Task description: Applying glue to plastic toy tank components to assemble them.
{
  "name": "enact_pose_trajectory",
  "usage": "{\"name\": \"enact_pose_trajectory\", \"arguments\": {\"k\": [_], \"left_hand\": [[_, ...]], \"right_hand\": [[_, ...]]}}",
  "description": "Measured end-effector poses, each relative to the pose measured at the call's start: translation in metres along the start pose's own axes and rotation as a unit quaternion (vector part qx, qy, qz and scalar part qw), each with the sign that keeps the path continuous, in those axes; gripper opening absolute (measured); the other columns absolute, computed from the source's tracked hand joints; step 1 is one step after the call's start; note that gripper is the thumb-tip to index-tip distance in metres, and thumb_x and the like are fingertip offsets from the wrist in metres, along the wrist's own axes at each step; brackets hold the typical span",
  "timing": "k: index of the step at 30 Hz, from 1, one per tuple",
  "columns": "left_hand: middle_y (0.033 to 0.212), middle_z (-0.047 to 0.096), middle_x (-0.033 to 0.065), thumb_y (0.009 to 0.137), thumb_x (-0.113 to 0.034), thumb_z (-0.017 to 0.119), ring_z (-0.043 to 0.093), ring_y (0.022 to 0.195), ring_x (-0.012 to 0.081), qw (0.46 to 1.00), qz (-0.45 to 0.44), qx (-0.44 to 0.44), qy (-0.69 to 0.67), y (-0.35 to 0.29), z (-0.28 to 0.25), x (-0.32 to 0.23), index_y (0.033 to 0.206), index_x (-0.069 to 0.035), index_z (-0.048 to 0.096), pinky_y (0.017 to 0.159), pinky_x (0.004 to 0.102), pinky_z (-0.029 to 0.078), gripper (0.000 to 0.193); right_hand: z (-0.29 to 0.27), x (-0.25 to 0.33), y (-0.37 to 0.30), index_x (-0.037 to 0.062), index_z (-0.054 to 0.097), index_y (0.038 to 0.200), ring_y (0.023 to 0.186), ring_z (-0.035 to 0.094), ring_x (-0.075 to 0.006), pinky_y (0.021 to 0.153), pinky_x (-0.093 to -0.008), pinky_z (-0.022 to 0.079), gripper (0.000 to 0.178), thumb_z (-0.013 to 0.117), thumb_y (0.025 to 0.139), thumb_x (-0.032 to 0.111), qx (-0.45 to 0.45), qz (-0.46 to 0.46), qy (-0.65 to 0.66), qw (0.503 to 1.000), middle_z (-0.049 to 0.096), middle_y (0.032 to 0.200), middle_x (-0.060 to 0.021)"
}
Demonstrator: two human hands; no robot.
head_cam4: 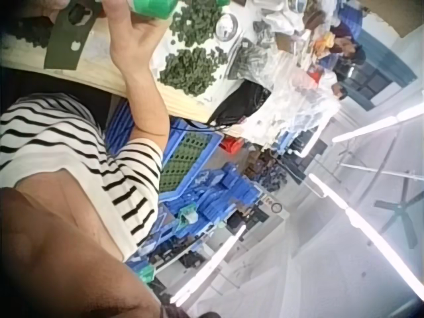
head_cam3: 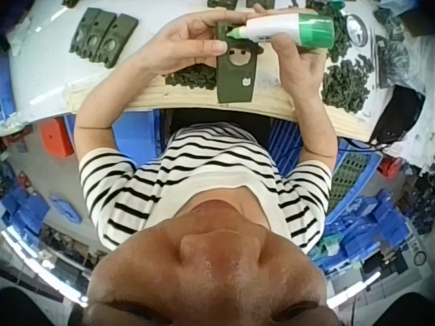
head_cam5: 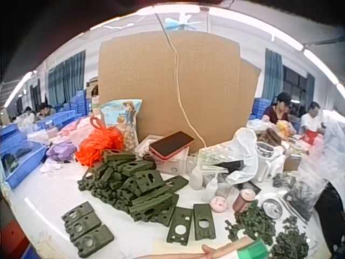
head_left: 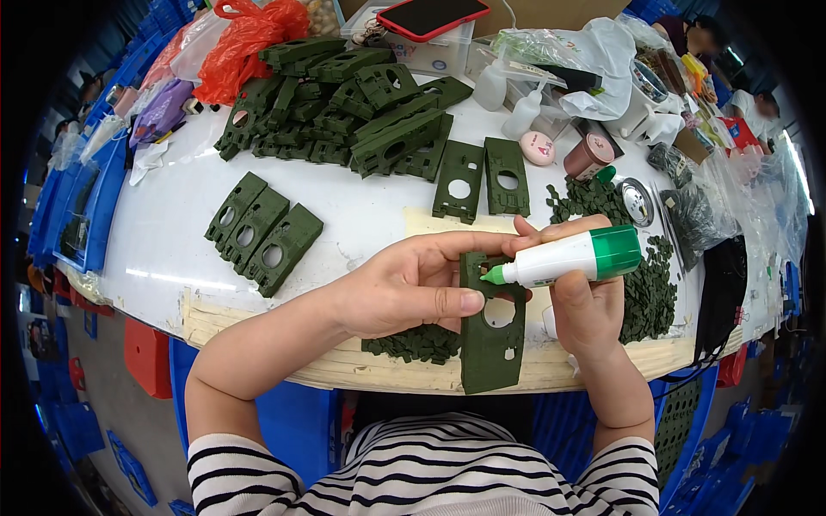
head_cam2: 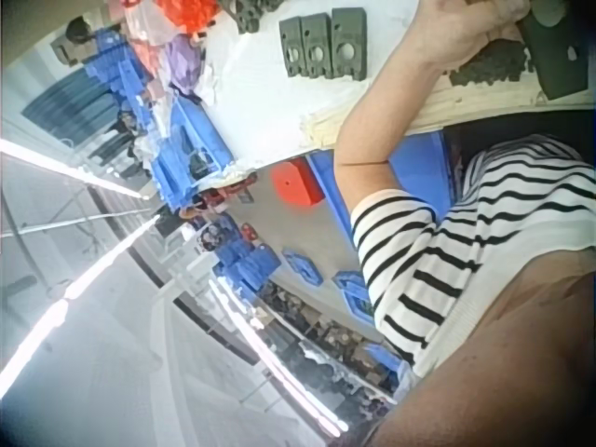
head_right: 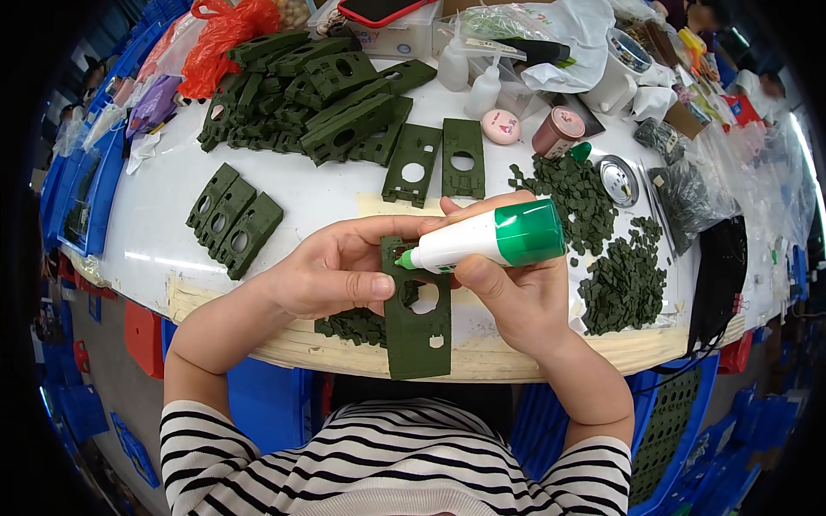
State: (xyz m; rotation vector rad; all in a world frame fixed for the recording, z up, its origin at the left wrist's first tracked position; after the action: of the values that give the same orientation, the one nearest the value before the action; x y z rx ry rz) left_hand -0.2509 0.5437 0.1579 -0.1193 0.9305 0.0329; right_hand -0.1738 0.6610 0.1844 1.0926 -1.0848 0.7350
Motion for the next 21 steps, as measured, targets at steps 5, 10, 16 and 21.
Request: {"name": "enact_pose_trajectory", "arguments": {"k": [5,10,16,21], "left_hand": [[0.128,0.050,0.0156,0.084,-0.005,0.062,0.056,0.112,0.0235,1.000,0.004,0.003,-0.013,0.001,0.001,0.001,0.138,0.001,0.034,0.085,0.0333,0.054,0.061],[0.129,0.049,0.0157,0.085,-0.005,0.061,0.055,0.114,0.0246,1.000,0.003,0.006,0.002,0.001,0.000,0.001,0.138,0.002,0.033,0.086,0.0335,0.054,0.061],[0.132,0.046,0.0184,0.085,-0.009,0.062,0.049,0.122,0.0326,1.000,0.007,0.016,0.002,0.001,0.005,-0.003,0.140,0.002,0.030,0.088,0.0353,0.052,0.065],[0.135,0.043,0.0191,0.085,-0.014,0.063,0.046,0.124,0.0354,1.000,0.014,0.012,-0.011,0.001,0.006,-0.006,0.141,0.003,0.028,0.093,0.0401,0.049,0.068]], "right_hand": [[0.000,0.001,0.000,0.0029,0.046,0.108,0.096,0.063,-0.0223,0.107,-0.0497,0.033,0.052,0.062,0.084,0.047,0.000,-0.012,-0.013,1.000,0.062,0.095,-0.0108],[0.001,0.001,0.000,0.0031,0.046,0.107,0.095,0.063,-0.0222,0.107,-0.0501,0.033,0.053,0.062,0.084,0.048,-0.002,-0.008,-0.015,1.000,0.062,0.096,-0.0116],[-0.005,0.001,0.002,0.0039,0.045,0.106,0.096,0.062,-0.0222,0.107,-0.0513,0.032,0.048,0.056,0.089,0.047,-0.011,0.000,0.070,0.998,0.061,0.095,-0.0111],[-0.012,0.008,0.004,0.0031,0.044,0.109,0.096,0.061,-0.0245,0.101,-0.0536,0.039,0.042,0.049,0.094,0.042,-0.026,-0.018,0.101,0.994,0.057,0.098,-0.0123]]}}
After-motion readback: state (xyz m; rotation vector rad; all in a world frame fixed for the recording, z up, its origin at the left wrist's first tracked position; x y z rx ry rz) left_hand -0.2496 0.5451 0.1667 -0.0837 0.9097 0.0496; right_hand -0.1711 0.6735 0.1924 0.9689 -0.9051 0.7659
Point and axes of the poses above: each hand's wrist, its own y-axis towards the middle knuckle, its own z-axis out of the palm, x = y × z, the point moved 7 cm from there along y, towards the middle knuckle
